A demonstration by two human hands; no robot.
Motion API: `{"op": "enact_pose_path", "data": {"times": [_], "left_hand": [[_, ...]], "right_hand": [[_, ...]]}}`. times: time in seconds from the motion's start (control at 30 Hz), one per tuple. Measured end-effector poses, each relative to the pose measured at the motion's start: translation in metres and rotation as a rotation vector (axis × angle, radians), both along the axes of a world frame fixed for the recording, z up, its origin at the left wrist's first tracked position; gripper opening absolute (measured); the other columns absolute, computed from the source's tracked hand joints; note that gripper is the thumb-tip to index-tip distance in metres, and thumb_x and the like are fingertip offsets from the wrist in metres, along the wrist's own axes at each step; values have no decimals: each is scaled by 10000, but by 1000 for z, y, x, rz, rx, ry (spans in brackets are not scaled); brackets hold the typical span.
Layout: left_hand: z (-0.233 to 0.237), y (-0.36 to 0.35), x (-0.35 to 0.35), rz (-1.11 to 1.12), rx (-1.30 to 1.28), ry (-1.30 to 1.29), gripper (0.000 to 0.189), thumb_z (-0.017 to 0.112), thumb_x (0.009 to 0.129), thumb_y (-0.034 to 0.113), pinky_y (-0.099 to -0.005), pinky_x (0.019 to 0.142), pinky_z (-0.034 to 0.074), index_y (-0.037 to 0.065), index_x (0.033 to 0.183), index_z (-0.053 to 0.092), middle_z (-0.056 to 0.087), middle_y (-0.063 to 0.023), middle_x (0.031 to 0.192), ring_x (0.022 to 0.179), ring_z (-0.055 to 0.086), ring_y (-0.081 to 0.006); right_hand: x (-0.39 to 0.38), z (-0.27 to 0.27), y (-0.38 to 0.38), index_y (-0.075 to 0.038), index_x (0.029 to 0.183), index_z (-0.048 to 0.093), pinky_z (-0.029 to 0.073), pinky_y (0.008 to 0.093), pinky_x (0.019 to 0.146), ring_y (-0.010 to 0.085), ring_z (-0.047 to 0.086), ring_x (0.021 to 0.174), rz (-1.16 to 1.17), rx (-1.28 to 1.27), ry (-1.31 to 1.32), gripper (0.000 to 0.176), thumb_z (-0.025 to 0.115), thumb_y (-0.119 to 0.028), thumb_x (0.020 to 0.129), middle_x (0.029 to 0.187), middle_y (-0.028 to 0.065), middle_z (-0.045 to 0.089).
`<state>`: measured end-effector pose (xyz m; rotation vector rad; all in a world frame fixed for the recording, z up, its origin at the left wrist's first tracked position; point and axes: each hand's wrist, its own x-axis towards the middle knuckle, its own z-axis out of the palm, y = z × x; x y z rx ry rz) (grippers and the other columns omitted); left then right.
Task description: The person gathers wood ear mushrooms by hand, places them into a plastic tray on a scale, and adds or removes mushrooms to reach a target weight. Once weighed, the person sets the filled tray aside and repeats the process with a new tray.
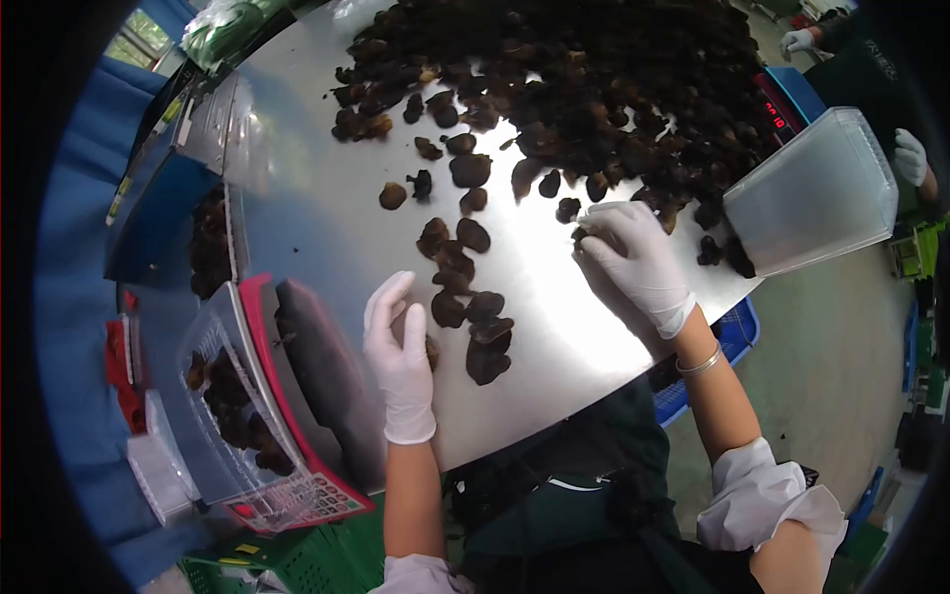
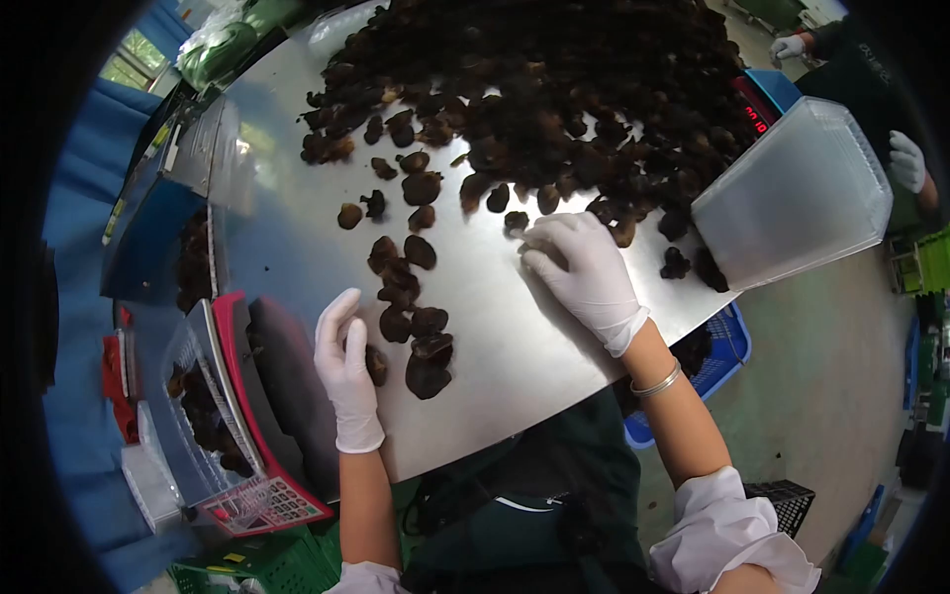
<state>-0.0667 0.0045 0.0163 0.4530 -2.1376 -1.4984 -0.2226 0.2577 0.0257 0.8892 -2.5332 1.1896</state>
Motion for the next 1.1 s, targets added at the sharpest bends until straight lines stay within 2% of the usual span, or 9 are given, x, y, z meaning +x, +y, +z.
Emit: {"op": "enact_pose_path", "data": {"times": [0.3, 0.5, 0.6, 0.63, 0.7, 0.77, 0.87, 0.97, 1.1], "left_hand": [[-2, -2, 2, 23, 70, 48, 289, 563, 974, 34, -359, 1059, 447, 10, 1249, 650, 611, -120, 1301, 1211, 578, -230], [1, 1, 4, 16, 13, 21, 295, 548, 958, 10, -363, 1059, 445, 8, 1231, 660, 625, -133, 1284, 1210, 579, -248], [-1, 1, 6, 10, -7, 6, 295, 545, 952, 7, -365, 1059, 443, 7, 1223, 664, 629, -139, 1277, 1203, 585, -253], [-1, 0, 5, 17, -36, -3, 295, 544, 950, 6, -365, 1058, 443, 7, 1219, 665, 631, -142, 1274, 1199, 588, -255], [0, 1, 4, 25, -36, 3, 295, 546, 951, 13, -368, 1053, 446, 8, 1221, 665, 632, -144, 1273, 1196, 591, -259], [4, 1, 7, 24, -38, -12, 294, 548, 951, 20, -370, 1048, 449, 8, 1222, 664, 632, -147, 1273, 1192, 594, -263], [7, 2, 1, 37, -25, -2, 286, 555, 955, 38, -373, 1036, 456, 8, 1217, 667, 636, -148, 1265, 1189, 596, -270], [2, 0, 3, 36, -49, -22, 291, 558, 971, 75, -375, 1016, 470, 15, 1240, 653, 623, -148, 1286, 1195, 592, -271], [0, -2, 6, 73, -84, 31, 384, 513, 1018, 186, -410, 1095, 397, 11, 1354, 572, 543, -174, 1392, 1295, 510, -307]], "right_hand": [[49, 13, 58, -50, 927, 680, 489, 383, 789, 302, 582, 851, 286, 199, -264, 54, 644, -80, 900, 879, 122, 620], [101, -1, 209, 6, 1001, 666, 496, 268, 826, 117, 622, 867, -348, -63, -671, 122, 635, 18, 884, 935, 54, 671], [112, -47, 260, 16, 1024, 657, 496, 265, 830, 112, 636, 877, -488, -39, -663, 115, 630, -11, 916, 943, 52, 683], [115, -48, 256, 15, 1013, 664, 495, 261, 822, 110, 637, 878, -607, 275, -329, 97, 628, -28, 933, 949, 52, 689], [104, -32, 230, 14, 1001, 671, 494, 257, 813, 108, 638, 878, -696, 573, 26, 90, 627, -44, 949, 955, 51, 695], [95, 27, 153, 3, 965, 692, 499, 288, 805, 151, 644, 885, -695, -175, -342, 98, 641, -78, 949, 939, 69, 698], [73, 28, 66, -7, 939, 710, 498, 362, 841, 247, 652, 923, -176, -206, -456, 155, 651, -150, 941, 922, 103, 700], [35, 34, -34, -18, 1269, 604, 424, 432, 1051, 375, 528, 1229, 446, -35, -218, 358, 624, -171, 945, 1337, 212, 563], [44, 17, -116, -4, 1360, 537, 354, 481, 1132, 442, 438, 1327, 432, 58, -236, 481, 619, -234, 945, 1466, 248, 446]]}}
